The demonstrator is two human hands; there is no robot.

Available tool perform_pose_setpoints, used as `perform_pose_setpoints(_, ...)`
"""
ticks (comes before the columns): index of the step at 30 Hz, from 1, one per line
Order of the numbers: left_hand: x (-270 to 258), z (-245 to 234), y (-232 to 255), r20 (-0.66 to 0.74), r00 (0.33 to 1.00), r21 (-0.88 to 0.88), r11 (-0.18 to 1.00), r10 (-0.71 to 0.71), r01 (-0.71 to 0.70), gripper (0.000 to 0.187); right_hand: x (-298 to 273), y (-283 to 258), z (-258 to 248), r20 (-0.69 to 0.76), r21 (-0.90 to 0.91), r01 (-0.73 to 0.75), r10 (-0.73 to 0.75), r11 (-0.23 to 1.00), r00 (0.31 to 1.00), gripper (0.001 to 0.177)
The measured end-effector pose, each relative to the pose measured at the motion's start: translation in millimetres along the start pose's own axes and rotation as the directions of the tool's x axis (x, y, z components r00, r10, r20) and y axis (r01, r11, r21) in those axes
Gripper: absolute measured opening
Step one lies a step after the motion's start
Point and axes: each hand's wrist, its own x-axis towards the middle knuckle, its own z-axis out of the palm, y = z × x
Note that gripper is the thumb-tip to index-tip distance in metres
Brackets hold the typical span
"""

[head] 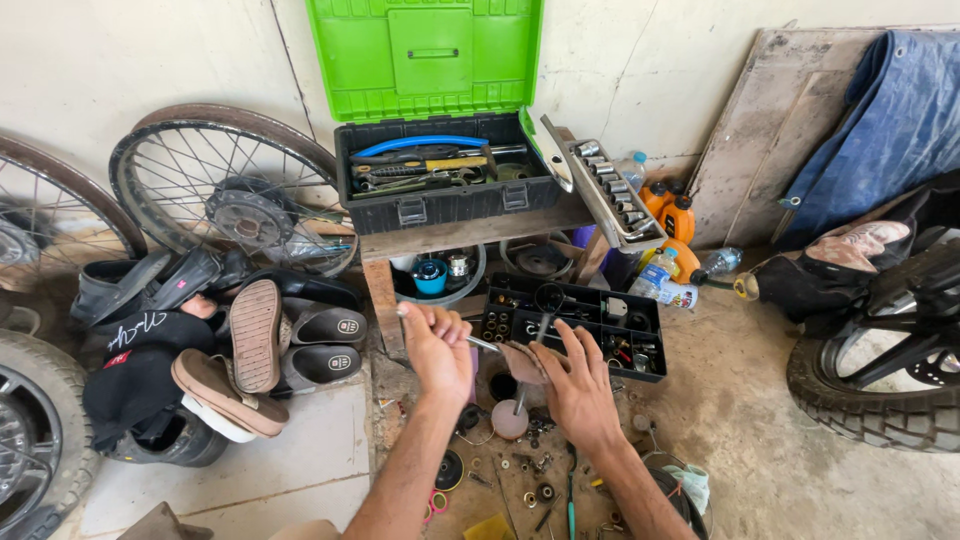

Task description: The person cleans various tools and metal parts with a cloth, then organizes them into toolboxes and storage trays by hand.

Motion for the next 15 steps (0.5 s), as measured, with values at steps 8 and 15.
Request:
perform_pose_setpoints(8,17.4,-24.8,16.4,-0.092,0.995,-0.009,0.999,0.032,-0.033,0.046,-34.9,87.4,52.0,0.261,0.130,-0.275,0.235,0.953,0.936,0.048)
perform_pose_setpoints(15,23.3,-36.5,7.1,-0.111,0.994,0.007,1.000,0.010,-0.009,0.045,-23.0,127.9,94.3,0.313,0.003,-0.243,0.230,0.970,0.921,0.047)
